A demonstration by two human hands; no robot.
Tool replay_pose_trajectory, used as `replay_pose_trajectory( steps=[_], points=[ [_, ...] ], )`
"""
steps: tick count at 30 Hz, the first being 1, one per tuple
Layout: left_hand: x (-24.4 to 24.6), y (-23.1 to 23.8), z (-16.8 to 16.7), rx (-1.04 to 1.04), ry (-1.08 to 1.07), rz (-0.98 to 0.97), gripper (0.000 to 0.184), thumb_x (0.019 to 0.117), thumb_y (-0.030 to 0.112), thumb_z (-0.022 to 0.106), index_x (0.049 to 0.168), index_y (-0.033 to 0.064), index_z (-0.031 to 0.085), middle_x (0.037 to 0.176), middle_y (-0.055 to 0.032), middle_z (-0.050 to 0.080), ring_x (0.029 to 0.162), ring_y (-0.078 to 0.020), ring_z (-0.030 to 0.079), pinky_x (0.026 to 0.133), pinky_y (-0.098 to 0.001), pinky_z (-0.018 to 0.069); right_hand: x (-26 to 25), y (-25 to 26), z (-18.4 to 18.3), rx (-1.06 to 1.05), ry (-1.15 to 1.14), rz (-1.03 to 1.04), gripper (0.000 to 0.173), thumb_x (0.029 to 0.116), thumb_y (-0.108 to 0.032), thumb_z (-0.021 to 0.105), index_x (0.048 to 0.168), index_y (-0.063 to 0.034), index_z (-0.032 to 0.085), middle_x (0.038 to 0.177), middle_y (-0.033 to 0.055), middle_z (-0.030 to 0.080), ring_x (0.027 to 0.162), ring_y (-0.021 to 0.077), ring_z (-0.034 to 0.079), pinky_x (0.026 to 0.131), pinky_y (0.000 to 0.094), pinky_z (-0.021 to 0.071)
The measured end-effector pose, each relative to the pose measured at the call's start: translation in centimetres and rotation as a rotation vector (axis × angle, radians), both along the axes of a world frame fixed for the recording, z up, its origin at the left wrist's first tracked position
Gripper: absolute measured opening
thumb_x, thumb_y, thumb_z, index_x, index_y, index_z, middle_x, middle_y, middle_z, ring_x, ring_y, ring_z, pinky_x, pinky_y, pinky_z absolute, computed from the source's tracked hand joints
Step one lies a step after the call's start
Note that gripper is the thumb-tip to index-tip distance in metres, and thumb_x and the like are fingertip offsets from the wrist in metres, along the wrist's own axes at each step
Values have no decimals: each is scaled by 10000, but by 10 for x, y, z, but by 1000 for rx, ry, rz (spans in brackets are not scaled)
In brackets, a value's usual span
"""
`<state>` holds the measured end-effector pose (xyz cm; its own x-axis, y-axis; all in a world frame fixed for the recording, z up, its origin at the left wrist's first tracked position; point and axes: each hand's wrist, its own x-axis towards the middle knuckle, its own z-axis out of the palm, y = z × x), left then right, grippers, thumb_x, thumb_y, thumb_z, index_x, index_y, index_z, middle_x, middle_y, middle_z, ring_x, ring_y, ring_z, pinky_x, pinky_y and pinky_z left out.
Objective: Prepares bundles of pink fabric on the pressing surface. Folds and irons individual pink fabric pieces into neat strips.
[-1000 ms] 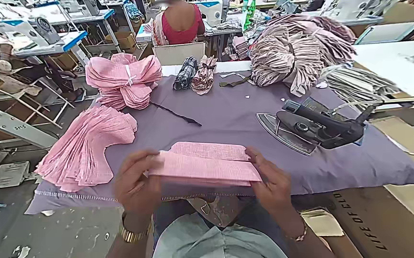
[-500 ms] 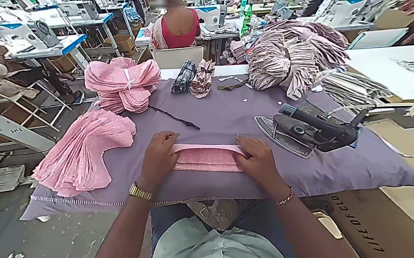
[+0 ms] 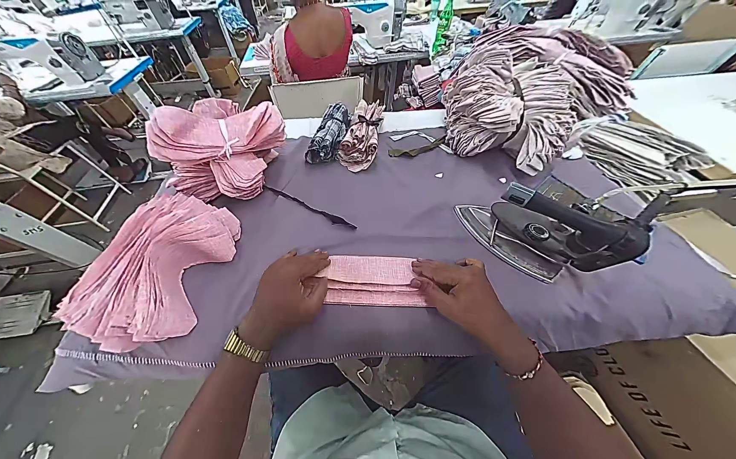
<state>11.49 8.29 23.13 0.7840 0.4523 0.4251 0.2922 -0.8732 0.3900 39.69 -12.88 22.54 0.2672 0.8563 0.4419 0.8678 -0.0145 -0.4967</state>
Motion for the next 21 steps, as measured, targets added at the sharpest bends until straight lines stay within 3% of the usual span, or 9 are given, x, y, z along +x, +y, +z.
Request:
replay_pose_trajectory(
  steps=[2, 3, 5, 7, 10, 13, 17, 21],
  points=[
    [11, 0, 5, 41, 30, 68, 387, 1024, 480, 525, 1136, 218, 787, 1195, 60, 750, 1169, -97, 668, 1034, -402, 540, 5, 12, 5, 32, -15, 11, 332, 1036, -416, 536, 989, -235, 809, 1019, -96, 787, 994, 57, 712, 971, 527, 467],
    [20, 1, 8, 72, 86, 89, 411, 1015, 525, 528, 1147, 225, 777, 1153, 38, 744, 1108, -141, 663, 968, -393, 544, 7, 18, 5, 42, -47, 15, 312, 1030, -391, 547, 986, -217, 802, 989, -79, 784, 960, 82, 715, 956, 514, 481],
    [33, 5, 12, 71, 208, 96, 431, 977, 537, 566, 1210, 231, 761, 1104, -22, 709, 1049, -227, 639, 918, -439, 528, 11, 29, 5, -1, -68, 48, 290, 995, -395, 595, 1059, -192, 792, 1037, -52, 777, 997, 127, 706, 978, 510, 479],
    [37, 10, 19, 5, 245, 75, 361, 946, 487, 630, 1194, 266, 773, 1094, -30, 695, 1050, -246, 612, 924, -482, 482, 16, 35, 3, -43, -18, 84, 293, 950, -395, 658, 1104, -185, 791, 1071, -43, 769, 1034, 148, 683, 969, 491, 488],
    [32, 10, 19, -29, 52, 12, 197, 946, 379, 688, 1056, 265, 805, 1000, 12, 697, 989, -170, 624, 908, -414, 501, 21, 35, 0, 11, 151, 110, 272, 896, -349, 750, 1093, -169, 805, 1058, -54, 771, 1014, 82, 680, 947, 359, 535],
    [26, 2, 18, -98, -189, -51, 127, 956, 276, 720, 1003, 192, 804, 978, 38, 717, 953, -56, 664, 880, -269, 563, 21, 30, -1, 115, 293, 121, 208, 858, -270, 802, 1022, -142, 808, 942, -43, 761, 872, 47, 683, 809, 255, 574],
    [19, -4, 19, -152, -288, -27, 143, 943, 272, 753, 1004, 157, 812, 927, 49, 734, 863, -22, 675, 802, -217, 577, 23, 26, 4, 225, 363, 218, 89, 873, -196, 797, 872, -108, 788, 861, -24, 742, 843, 69, 685, 792, 258, 581],
    [18, -4, 16, -94, -254, -22, 166, 981, 291, 700, 1003, 166, 806, 910, 46, 717, 863, -34, 661, 804, -234, 562, 20, 24, 2, 257, 293, 206, 128, 932, -212, 732, 873, -108, 778, 860, -18, 723, 846, 66, 666, 784, 250, 563]
  ],
)
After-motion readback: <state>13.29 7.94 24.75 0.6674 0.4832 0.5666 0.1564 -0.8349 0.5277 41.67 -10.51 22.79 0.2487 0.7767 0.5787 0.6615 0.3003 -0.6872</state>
